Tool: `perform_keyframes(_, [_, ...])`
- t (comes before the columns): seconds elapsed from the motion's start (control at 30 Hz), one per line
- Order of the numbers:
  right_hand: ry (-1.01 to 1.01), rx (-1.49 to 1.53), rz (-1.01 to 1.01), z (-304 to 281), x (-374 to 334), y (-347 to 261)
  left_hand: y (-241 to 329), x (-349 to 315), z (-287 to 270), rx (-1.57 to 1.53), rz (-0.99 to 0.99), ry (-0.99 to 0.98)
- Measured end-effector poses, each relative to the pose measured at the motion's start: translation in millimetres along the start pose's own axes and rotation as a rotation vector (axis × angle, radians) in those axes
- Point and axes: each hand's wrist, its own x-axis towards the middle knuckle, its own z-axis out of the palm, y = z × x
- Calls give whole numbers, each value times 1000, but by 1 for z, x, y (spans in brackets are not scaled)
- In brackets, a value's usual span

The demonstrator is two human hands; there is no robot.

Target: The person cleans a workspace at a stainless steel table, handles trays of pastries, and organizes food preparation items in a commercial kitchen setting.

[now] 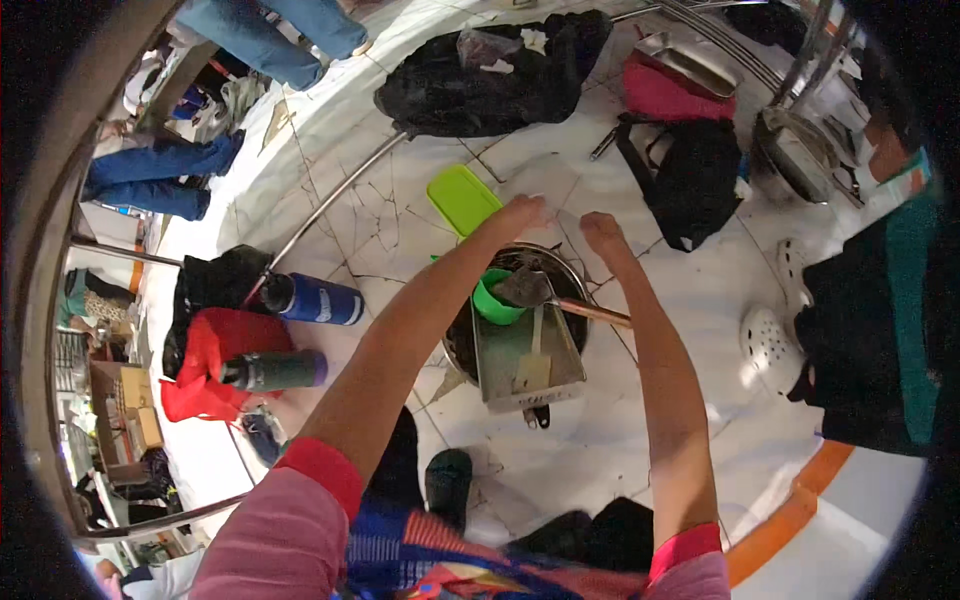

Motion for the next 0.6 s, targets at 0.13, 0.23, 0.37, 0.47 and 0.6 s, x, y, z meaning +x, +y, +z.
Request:
perform_keyframes(0.13, [-73, 231, 228, -16, 14, 41, -48, 72, 36, 86, 396, -260])
perform_keyframes(0.23, [-306, 291, 245, 4, 13, 33, -84, 78, 38, 1080, 1024, -194])
perform_keyframes(0.37, [-509, 212, 242, -5, 28, 43, -39, 61, 63, 1068, 351, -114])
perform_keyframes(0.47, [-485, 263, 375, -12, 24, 46, -11, 41, 61, 974, 254, -145])
perform_keyframes(0.6, [-420, 449, 519, -26, 33, 17, -1, 19, 48, -201, -85, -137])
